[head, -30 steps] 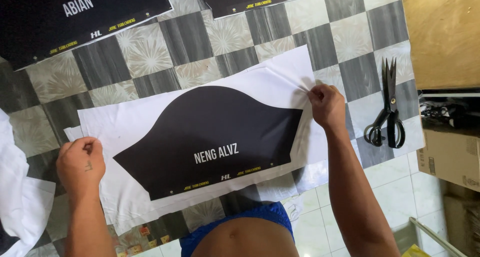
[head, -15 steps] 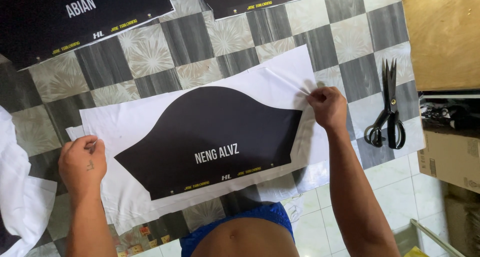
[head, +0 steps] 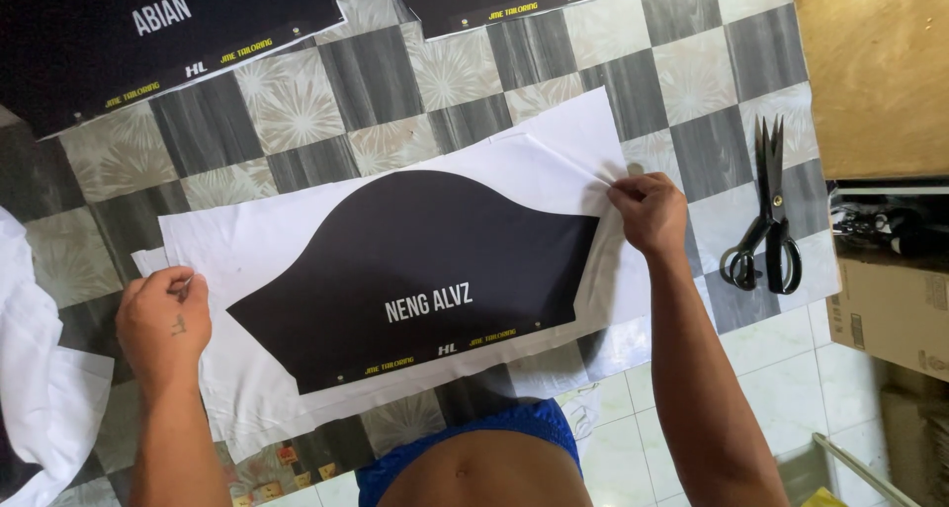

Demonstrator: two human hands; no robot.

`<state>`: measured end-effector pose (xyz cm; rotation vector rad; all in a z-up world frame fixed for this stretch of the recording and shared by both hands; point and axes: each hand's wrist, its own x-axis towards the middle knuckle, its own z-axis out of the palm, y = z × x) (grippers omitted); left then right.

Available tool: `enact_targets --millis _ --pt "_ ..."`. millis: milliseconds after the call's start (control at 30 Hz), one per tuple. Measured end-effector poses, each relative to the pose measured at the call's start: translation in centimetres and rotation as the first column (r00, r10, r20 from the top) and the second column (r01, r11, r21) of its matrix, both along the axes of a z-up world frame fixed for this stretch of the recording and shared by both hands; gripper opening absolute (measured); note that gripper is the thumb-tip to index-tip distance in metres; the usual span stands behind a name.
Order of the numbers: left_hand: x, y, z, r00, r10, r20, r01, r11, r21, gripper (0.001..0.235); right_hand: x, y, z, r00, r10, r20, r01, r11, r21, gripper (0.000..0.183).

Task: The person places a black paper template on a white fabric and uses scissors to cut the fabric along the template's outline. The person carefully follows the curved edges of the template to shape the fabric piece.

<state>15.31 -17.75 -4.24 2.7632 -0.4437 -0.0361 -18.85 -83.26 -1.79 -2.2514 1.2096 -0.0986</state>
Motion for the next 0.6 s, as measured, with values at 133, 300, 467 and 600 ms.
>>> enact_targets --millis 133,300,467,600 --pt "-0.1 -0.3 0.8 0.999 0.007 -0.049 -0.007 1.0 0.001 0.016 0.1 0.2 0.3 1.0 -0.011 -0.005 0.011 1.0 0.015 0.017" --pt "-0.1 -0.5 0.8 0.998 0.032 -0.051 -0.031 0.999 0.003 0.018 0.3 0.3 0.5 0.998 -0.058 -0.001 0.058 0.998 0.025 0.016" --pt "-0.2 -0.5 -0.1 1.0 0.023 0.008 -0.023 1.0 0.001 0.018 -0.2 -0.4 -0.1 0.999 0.008 -0.036 -0.009 0.999 -0.044 0.021" --pt "-1.6 -1.8 1.3 0.987 -0.035 0.155 0.053 0.992 -0.114 0.026 0.1 0.2 0.8 0.999 0.025 0.033 -0.023 0.997 -0.071 0.032"
